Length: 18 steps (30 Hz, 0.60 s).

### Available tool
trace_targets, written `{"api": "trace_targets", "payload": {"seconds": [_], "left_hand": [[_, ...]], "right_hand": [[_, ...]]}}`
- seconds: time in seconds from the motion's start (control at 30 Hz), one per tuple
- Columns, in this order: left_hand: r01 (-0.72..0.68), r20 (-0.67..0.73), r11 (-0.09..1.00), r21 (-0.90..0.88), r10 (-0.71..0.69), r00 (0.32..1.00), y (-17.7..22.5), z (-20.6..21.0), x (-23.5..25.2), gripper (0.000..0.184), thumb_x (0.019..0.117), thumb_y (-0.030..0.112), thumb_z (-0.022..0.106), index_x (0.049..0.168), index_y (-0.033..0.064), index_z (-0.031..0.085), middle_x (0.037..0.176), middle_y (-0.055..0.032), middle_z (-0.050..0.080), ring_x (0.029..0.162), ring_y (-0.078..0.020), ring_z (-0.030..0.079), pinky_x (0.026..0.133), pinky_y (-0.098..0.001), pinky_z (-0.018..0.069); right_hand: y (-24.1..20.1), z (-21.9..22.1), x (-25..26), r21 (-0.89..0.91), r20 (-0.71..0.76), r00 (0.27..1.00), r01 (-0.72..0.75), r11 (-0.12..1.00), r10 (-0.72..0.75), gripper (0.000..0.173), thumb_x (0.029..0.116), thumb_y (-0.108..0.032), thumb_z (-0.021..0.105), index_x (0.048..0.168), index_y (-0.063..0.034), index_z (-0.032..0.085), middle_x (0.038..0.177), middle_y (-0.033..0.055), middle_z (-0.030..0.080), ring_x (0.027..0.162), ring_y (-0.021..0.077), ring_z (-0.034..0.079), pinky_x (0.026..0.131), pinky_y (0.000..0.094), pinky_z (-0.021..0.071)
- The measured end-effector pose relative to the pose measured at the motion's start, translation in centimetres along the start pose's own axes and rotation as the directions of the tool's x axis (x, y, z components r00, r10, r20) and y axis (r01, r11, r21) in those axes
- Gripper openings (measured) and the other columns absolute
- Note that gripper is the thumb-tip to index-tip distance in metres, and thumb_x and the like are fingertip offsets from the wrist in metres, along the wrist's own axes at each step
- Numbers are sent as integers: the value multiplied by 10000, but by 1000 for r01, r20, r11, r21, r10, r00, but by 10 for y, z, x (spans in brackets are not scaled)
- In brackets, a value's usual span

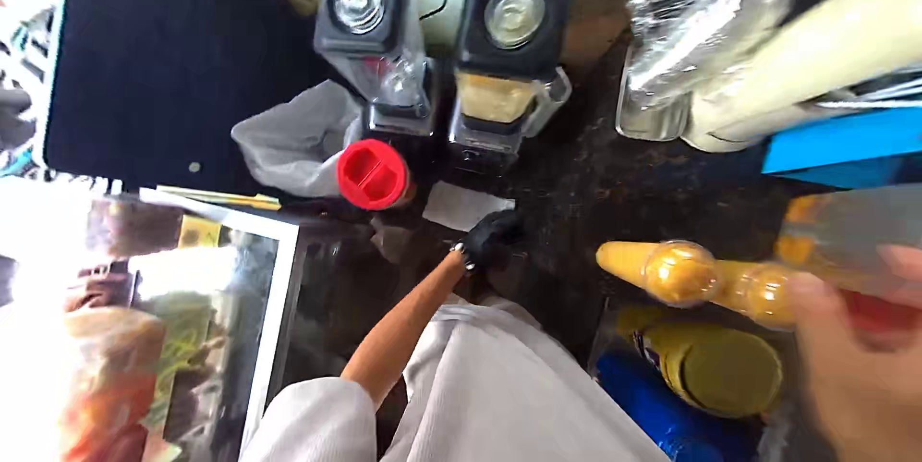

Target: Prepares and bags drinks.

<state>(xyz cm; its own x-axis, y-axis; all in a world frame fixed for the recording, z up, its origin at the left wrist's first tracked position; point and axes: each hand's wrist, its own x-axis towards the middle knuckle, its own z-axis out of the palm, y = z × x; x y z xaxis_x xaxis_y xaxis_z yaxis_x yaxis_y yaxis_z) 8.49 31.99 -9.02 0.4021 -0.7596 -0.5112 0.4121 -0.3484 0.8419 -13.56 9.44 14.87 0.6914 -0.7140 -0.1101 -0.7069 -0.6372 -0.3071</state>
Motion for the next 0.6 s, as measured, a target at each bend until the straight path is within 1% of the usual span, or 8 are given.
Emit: {"api": "trace_targets", "payload": {"seconds": [0.07, 0.13, 0.2, 0.3, 0.4, 0.43, 0.5, 0.6], "left_hand": [[382, -283, 924, 30, -358, 890, -50, -40, -74, 302, 1070, 68, 474, 1333, -26, 589, 1239, -195, 646, 1119, -217, 615, 992, -365, 497], [560, -360, 814, 153, -482, 799, -140, -78, -130, 399, 1075, 115, 490, 1398, -118, 504, 1397, -313, 552, 1322, -366, 536, 1130, -456, 409], [628, -415, 742, 234, -507, 755, -230, -107, -188, 440, 1079, 159, 481, 1330, -201, 506, 1321, -403, 557, 1248, -457, 573, 1053, -489, 472], [886, -503, 464, 21, -760, 410, -292, -120, -241, 407, 1073, 135, 511, 1395, -114, 508, 1409, -320, 542, 1320, -409, 533, 1130, -506, 396], [900, -498, 433, 44, -772, 396, -319, -137, -273, 358, 1068, 146, 517, 1342, -79, 566, 1277, -291, 618, 1168, -392, 603, 1012, -509, 483], [937, -462, 346, 51, -823, 330, -318, -135, -298, 368, 1065, 127, 521, 1350, -105, 554, 1326, -311, 592, 1234, -403, 574, 1059, -503, 450], [987, -372, 89, 134, -919, 133, -334, -139, -334, 410, 1061, 102, 518, 1397, -134, 497, 1458, -315, 506, 1395, -385, 480, 1171, -464, 357], [974, -283, -47, 224, -959, 19, -361, -136, -369, 404, 1072, 87, 489, 1395, -156, 481, 1483, -323, 480, 1436, -395, 435, 1196, -470, 319]], "right_hand": [[-79, 48, -1, 119, 178, 927, 312, 942, -330, 545, 1009, -500, 545, 1289, -50, 675, 1265, 261, 642, 1152, 415, 638, 928, 580, 530], [-129, 158, 5, 361, 478, 724, 354, 863, -497, 461, 1022, -506, 533, 1236, -144, 721, 1228, 114, 697, 1151, 269, 662, 950, 496, 550], [-147, 311, 7, 586, 707, 444, 66, 807, -550, 386, 1047, -378, 541, 1214, -78, 718, 1174, 113, 706, 1094, 206, 668, 982, 416, 532], [-143, 508, -17, 356, 920, 251, -218, 909, -300, 366, 1075, -258, 508, 1282, 4, 658, 1256, 213, 675, 1180, 311, 648, 1065, 495, 479], [-159, 629, -22, 170, 965, 255, -462, 870, -53, 366, 1100, -192, 455, 1390, 4, 563, 1353, 222, 610, 1223, 334, 599, 1050, 501, 465], [-167, 657, -30, 187, 951, 307, -516, 836, -23, 376, 1109, -180, 438, 1420, 11, 528, 1390, 233, 587, 1257, 348, 581, 1060, 512, 459], [-181, 716, -30, 379, 809, 586, -461, 802, -45, 424, 1081, -139, 486, 1449, 70, 480, 1431, 286, 546, 1313, 386, 555, 1097, 516, 461], [-224, 725, 6, 165, 723, 682, -327, 931, 112, 602, 1032, -137, 572, 1550, 64, 338, 1557, 287, 416, 1452, 402, 417, 1199, 520, 341]]}}
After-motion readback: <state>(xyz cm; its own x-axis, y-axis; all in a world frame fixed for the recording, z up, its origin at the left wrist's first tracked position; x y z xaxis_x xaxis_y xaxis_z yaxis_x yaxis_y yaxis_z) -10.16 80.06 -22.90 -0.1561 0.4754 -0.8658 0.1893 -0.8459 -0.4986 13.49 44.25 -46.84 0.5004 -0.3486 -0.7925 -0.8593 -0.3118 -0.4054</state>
